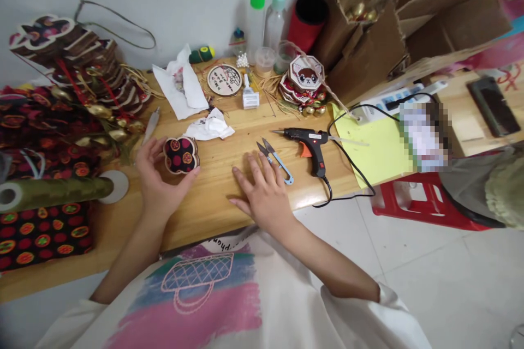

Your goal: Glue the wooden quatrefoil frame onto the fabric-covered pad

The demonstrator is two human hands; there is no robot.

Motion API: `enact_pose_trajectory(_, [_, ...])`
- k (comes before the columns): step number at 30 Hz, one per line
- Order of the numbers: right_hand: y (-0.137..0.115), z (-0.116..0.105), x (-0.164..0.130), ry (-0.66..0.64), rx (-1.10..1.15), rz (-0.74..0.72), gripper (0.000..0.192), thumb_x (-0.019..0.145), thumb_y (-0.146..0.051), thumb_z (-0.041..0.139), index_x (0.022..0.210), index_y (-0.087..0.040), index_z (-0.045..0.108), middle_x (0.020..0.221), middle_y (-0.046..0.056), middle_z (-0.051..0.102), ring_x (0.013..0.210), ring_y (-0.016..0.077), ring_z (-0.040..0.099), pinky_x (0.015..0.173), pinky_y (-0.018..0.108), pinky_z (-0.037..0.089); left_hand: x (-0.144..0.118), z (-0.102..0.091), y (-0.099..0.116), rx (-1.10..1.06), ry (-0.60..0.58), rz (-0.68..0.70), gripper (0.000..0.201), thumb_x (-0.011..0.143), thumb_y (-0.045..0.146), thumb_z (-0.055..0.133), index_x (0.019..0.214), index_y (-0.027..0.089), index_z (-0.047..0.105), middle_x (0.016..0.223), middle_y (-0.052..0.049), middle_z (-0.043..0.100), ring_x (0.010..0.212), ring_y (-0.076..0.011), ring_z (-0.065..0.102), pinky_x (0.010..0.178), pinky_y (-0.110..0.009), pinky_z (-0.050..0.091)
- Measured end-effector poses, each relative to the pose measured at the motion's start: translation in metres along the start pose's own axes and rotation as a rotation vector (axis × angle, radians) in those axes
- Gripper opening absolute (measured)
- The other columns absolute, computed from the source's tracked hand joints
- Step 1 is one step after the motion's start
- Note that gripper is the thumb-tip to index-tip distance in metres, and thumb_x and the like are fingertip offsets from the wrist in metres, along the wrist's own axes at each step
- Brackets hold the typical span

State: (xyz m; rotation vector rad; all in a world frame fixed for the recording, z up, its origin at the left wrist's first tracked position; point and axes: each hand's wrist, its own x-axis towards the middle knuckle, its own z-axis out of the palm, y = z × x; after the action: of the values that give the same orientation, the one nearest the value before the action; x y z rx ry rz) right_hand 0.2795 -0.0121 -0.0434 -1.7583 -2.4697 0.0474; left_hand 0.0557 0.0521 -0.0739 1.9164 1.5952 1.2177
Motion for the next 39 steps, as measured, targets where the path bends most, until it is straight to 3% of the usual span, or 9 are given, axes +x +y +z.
enact_pose_trajectory(17, [-0.001,0.008,0.009,0.007,0.029,0.083,0.064,0.09,-0.063,0.047,0.141,-0.024,0.053,0.149,0.018,0.048,0.14,0.0374,0.039,0.11,0.054,0.032,0.0,-0.003,0.002,-0.004,0.013,-0.024,0.08,0.07,0.029,0.079,0.137,0.021,0.035,0.136,-0.016,0.052,0.128,-0.0279,0.054,0.107,-0.047,0.048])
enact_pose_trajectory(29, [0.002,0.007,0.004,0.002,0.008,0.009,0.066,0.089,-0.063,0.047,0.14,-0.02,0.054,0.149,0.018,0.049,0.139,0.0356,0.039,0.109,0.051,0.034,0.0,-0.003,0.003,-0.016,0.01,-0.029,0.079,0.07,0.03,0.079,0.136,0.022,0.036,0.136,-0.016,0.051,0.128,-0.029,0.054,0.107,-0.049,0.047])
enact_pose_trajectory(34, [0.01,0.004,0.008,0.079,0.134,0.055,0.047,0.093,-0.05,0.051,0.128,-0.02,0.062,0.142,0.016,0.054,0.134,0.0327,0.044,0.107,0.05,0.038,0.0,-0.002,0.005,-0.018,0.031,-0.038,0.077,0.071,0.031,0.078,0.135,0.021,0.037,0.135,-0.016,0.052,0.128,-0.0288,0.054,0.106,-0.048,0.047])
enact_pose_trajectory(39, [0.023,0.003,0.012,0.161,0.345,0.137,0.019,0.092,-0.027,0.054,0.102,-0.018,0.069,0.114,0.013,0.068,0.11,0.0263,0.059,0.096,0.044,0.049,0.0,-0.002,0.004,-0.008,0.027,-0.038,0.077,0.071,0.032,0.078,0.135,0.022,0.037,0.135,-0.015,0.052,0.129,-0.029,0.053,0.107,-0.048,0.047])
